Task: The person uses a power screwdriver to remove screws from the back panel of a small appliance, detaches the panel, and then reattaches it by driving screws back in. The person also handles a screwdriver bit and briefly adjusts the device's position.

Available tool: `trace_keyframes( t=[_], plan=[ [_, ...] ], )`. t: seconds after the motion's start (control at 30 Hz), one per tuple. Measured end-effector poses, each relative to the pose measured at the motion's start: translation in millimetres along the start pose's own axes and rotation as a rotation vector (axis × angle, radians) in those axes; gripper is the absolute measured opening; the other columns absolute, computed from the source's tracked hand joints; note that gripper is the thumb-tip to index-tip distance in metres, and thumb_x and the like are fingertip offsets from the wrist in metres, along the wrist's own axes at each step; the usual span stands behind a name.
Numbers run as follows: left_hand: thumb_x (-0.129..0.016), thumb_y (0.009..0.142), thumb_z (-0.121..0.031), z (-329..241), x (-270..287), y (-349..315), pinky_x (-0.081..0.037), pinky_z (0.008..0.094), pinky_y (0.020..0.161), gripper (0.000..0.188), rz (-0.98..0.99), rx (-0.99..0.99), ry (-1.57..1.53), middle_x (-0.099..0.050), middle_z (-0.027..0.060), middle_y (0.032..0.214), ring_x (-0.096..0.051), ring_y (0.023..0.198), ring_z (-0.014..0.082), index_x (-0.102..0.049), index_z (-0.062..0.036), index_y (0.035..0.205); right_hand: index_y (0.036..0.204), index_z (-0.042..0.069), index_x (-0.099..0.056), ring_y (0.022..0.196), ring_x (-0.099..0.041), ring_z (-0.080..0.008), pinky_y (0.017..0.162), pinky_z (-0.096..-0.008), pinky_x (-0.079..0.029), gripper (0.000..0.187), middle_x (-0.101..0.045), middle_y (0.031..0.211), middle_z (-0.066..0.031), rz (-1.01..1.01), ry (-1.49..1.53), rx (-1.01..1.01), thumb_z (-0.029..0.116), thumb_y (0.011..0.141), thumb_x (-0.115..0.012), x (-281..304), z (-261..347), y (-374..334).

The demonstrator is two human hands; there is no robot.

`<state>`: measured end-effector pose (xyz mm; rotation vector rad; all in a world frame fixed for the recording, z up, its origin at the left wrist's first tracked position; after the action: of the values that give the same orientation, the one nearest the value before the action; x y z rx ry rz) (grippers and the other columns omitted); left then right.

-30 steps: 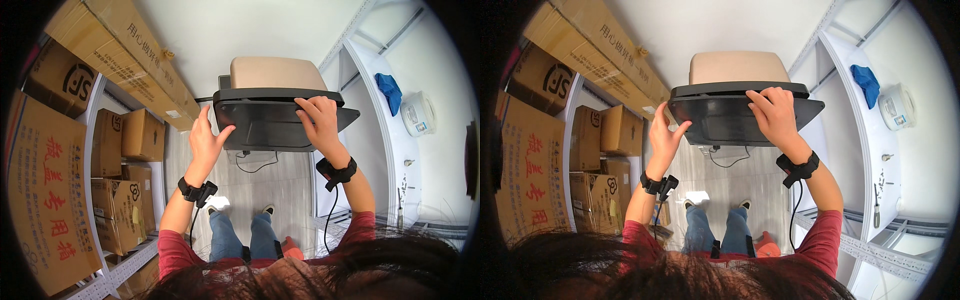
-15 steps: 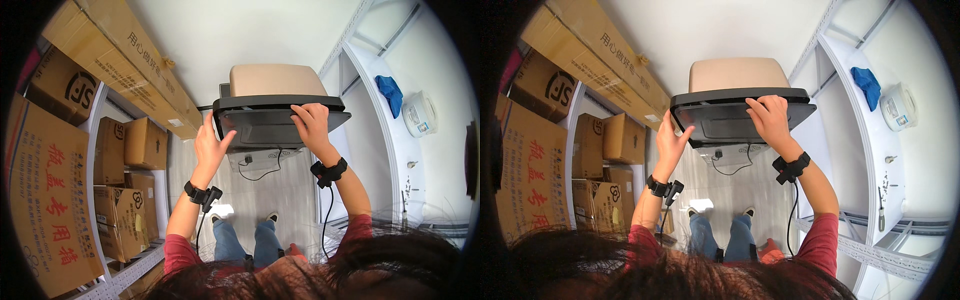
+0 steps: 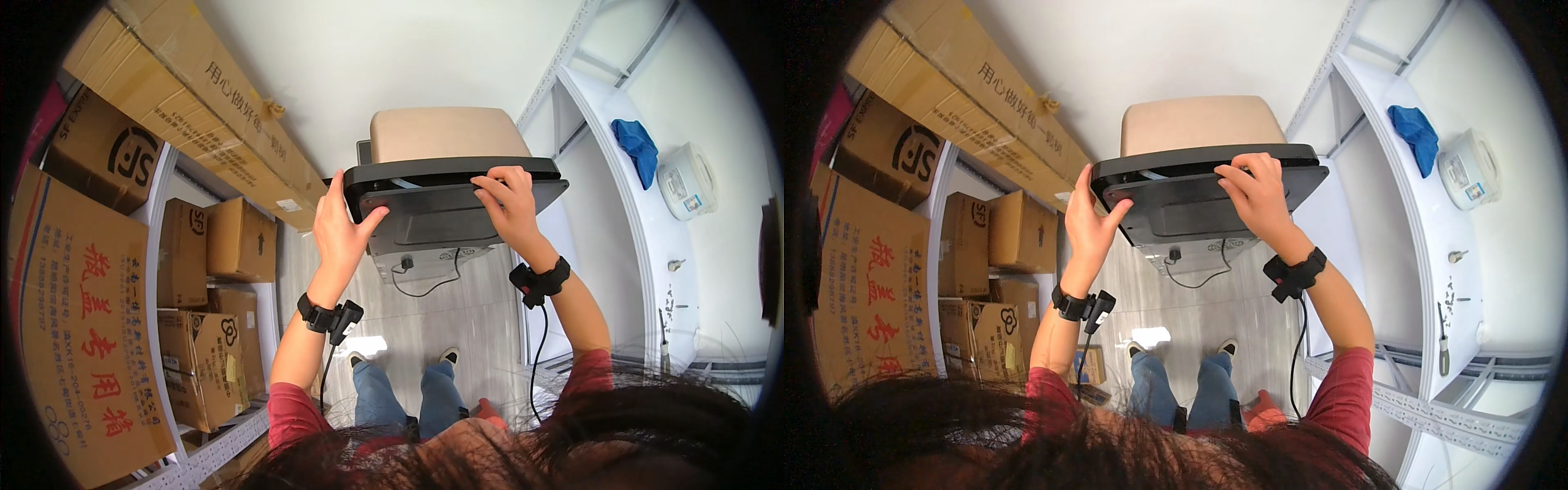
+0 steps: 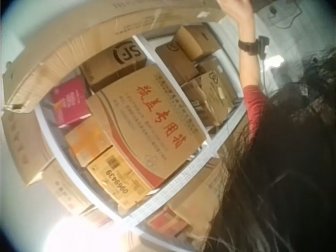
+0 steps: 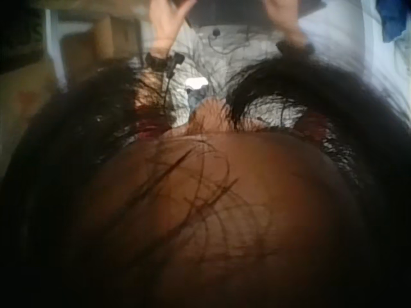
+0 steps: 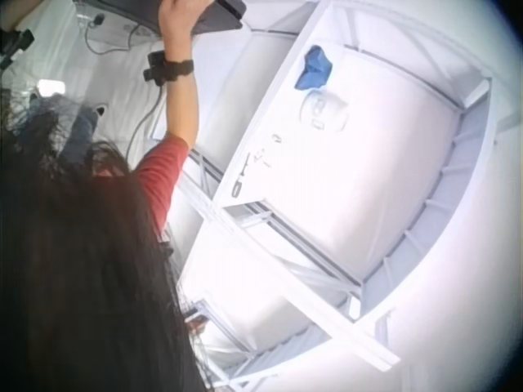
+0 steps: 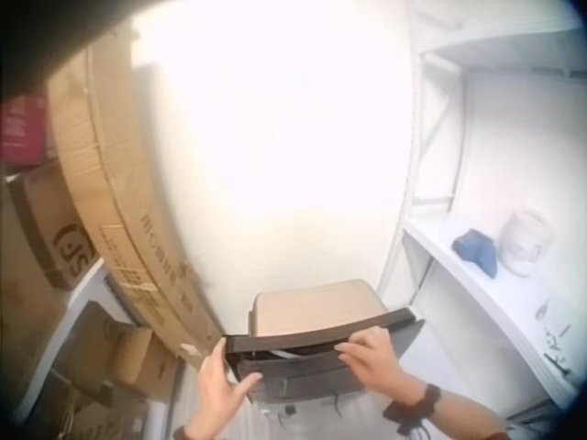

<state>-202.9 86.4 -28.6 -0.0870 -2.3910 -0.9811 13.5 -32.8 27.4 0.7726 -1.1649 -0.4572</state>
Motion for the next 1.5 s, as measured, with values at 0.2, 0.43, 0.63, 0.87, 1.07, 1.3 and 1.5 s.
trace_keyframes(
  t=[0.2,0.43,0.63,0.87,1.07,1.3,1.5],
  plan=[
    [-0.082,0.065,-0.031,13,-5,-5,-0.048,0.0387,0.076,0.085,0.046,0.072,0.022,-0.06,0.0178,0.098,-0.058,0.09,0.031,-0.041,0.0038,0.13,0.093,0.009,-0.066,0.085,-0.05,-0.0204,0.075,-0.0342,-0.034,0.019,-0.054,0.088,-0.0026,-0.039,-0.01,0.008,0.006,0.074,-0.07,-7,1,-2],
    [-0.083,0.064,-0.033,15,-10,-4,-0.048,0.0391,0.075,0.087,0.096,0.104,-0.019,-0.06,0.0174,0.096,-0.058,0.089,0.031,-0.041,0.002,0.131,0.094,0.008,-0.065,0.085,-0.05,-0.0223,0.076,-0.0351,-0.036,0.023,-0.054,0.088,-0.0035,-0.135,-0.062,0.054,0.005,0.072,-0.071,-11,3,-8],
    [-0.082,0.064,-0.036,8,-12,8,-0.049,0.0397,0.075,0.077,0.026,0.043,0.009,-0.061,0.0194,0.096,-0.06,0.089,0.0337,-0.046,0.0006,0.122,0.091,0.006,-0.061,0.088,-0.052,-0.0249,0.079,-0.0363,-0.038,0.026,-0.056,0.089,-0.0046,-0.2,-0.049,0.074,0.005,0.069,-0.074,-13,-1,-10],
    [-0.08,0.066,-0.037,7,-13,8,-0.049,0.0393,0.067,0.067,-0.027,-0.036,0.12,-0.059,0.0153,0.088,-0.059,0.08,0.0316,-0.05,0.0031,0.111,0.101,0.008,-0.06,0.1,-0.049,-0.0266,0.085,-0.0376,-0.037,0.039,-0.052,0.108,-0.0084,-0.131,-0.11,0.181,0.012,0.067,-0.078,-18,1,-19],
    [-0.079,0.068,-0.036,12,-15,5,-0.048,0.0398,0.065,0.065,-0.052,-0.055,0.152,-0.059,0.0158,0.087,-0.058,0.078,0.0322,-0.05,0.0038,0.11,0.114,0.011,-0.058,0.114,-0.044,-0.029,0.098,-0.0434,-0.026,0.051,-0.047,0.124,-0.0127,-0.185,-0.419,0.13,0.026,0.07,-0.077,-10,8,-12],
    [-0.079,0.069,-0.033,5,-8,2,-0.047,0.039,0.071,0.066,-0.061,-0.038,0.152,-0.06,0.0172,0.092,-0.057,0.082,0.0335,-0.05,0.0015,0.117,0.112,0.009,-0.057,0.108,-0.049,-0.0212,0.098,-0.0429,-0.024,0.056,-0.054,0.112,-0.0039,0.039,-0.29,-0.025,0.037,0.068,-0.076,-13,-17,1],
    [-0.081,0.063,-0.025,-82,-11,13,-0.042,0.0379,0.067,0.073,0.0,-0.332,0.29,-0.048,0.0122,0.083,-0.048,0.075,0.0287,-0.051,-0.0017,0.125,0.11,0.008,-0.058,0.108,-0.049,-0.0209,0.097,-0.0424,-0.025,0.057,-0.055,0.111,-0.0039,-0.001,-0.276,-0.035,0.039,0.067,-0.077,-10,-20,-4]
  ],
)
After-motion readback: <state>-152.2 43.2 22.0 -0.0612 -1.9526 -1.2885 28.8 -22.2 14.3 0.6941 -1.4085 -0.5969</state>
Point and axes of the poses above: each hand's wrist, its own y-axis towards the middle knuckle, its own x-axis out of the back of the hand, z = x × y, the point moved 9 cm from there along y, towards the middle knuckle
